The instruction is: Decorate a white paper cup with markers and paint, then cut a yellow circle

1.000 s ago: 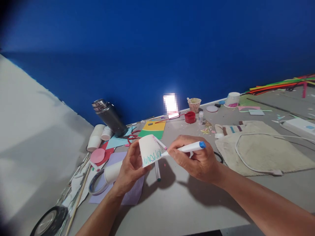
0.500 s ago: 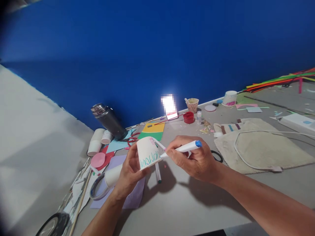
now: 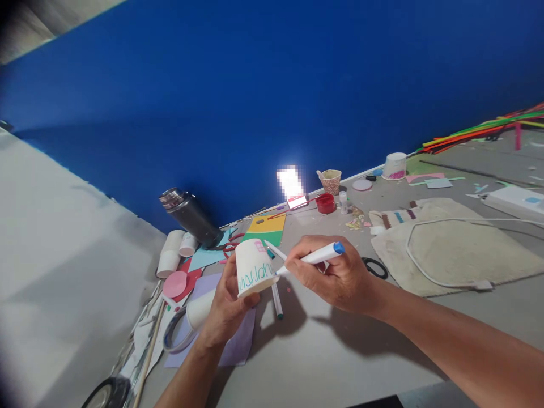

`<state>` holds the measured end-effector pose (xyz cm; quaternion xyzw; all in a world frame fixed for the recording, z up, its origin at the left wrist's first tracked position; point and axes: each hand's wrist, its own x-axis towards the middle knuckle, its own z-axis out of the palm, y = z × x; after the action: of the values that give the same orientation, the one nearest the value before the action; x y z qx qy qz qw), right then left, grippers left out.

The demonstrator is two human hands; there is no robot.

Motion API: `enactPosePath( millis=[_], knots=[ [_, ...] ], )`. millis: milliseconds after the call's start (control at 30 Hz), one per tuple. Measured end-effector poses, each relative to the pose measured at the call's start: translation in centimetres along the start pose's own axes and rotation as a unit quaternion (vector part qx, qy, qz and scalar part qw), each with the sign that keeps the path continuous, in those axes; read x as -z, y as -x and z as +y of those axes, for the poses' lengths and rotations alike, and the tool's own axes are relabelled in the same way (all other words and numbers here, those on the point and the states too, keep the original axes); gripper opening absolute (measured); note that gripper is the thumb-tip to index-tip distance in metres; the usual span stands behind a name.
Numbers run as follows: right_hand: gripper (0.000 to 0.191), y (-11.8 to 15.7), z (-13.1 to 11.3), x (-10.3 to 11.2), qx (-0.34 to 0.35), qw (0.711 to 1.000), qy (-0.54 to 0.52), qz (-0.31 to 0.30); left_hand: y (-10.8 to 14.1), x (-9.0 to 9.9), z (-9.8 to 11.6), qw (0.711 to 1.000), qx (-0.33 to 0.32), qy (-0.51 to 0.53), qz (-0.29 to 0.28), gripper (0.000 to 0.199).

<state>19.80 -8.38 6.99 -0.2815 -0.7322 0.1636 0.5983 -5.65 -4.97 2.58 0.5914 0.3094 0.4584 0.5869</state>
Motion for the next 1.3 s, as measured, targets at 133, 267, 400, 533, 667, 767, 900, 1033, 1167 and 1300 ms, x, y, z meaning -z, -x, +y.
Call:
enactPosePath(
  millis=[133, 267, 400, 533, 667, 767, 900, 1033, 1167, 1300],
  knots=[
    [0.019, 0.2, 0.2, -0.1, -0.005, 1.000, -0.007, 0.020, 0.2, 0.5, -0.4, 1.000, 0.017, 0.011, -0.007, 0.103],
    [0.017, 0.2, 0.0, 0.0, 0.002, 1.000, -0.015, 0.019, 0.2, 0.3, -0.3, 0.999, 0.024, 0.018, -0.012, 0.102],
    [0.014, 0.0, 0.1, 0.2, 0.020, 0.999, 0.029, 0.024, -0.1, 0.0, -0.2, 1.000, 0.016, 0.012, -0.006, 0.097],
    [0.014, 0.1, 1.6, 0.0, 0.038, 0.993, 0.087, 0.063, -0.5, 0.0, -0.4, 0.999, -0.035, -0.027, 0.028, 0.087],
    [0.018, 0.2, 3.9, -0.6, -0.022, 0.990, 0.138, 0.013, -0.6, 0.1, -0.4, 0.995, -0.054, -0.066, 0.060, 0.080],
    [0.032, 0.3, 5.0, -0.8, -0.092, 0.982, 0.156, -0.060, -0.4, 0.1, -0.2, 0.989, -0.060, -0.117, 0.070, 0.076],
    [0.055, 0.4, 5.4, -0.7, -0.108, 0.972, 0.171, -0.120, 0.0, 0.0, -0.2, 0.965, -0.105, -0.231, 0.065, 0.076],
    [0.058, 0.1, 5.4, -0.4, -0.100, 0.966, 0.185, -0.152, 0.1, 0.1, -0.4, 0.939, -0.135, -0.310, 0.069, 0.077],
    [0.052, -0.4, 5.2, -0.4, -0.084, 0.969, 0.186, -0.141, 0.0, 0.2, -0.3, 0.920, -0.147, -0.354, 0.085, 0.074],
    [0.066, -0.6, 4.6, -0.6, -0.064, 0.965, 0.198, -0.156, 0.0, 0.4, -0.4, 0.903, -0.171, -0.389, 0.068, 0.079]
  ],
)
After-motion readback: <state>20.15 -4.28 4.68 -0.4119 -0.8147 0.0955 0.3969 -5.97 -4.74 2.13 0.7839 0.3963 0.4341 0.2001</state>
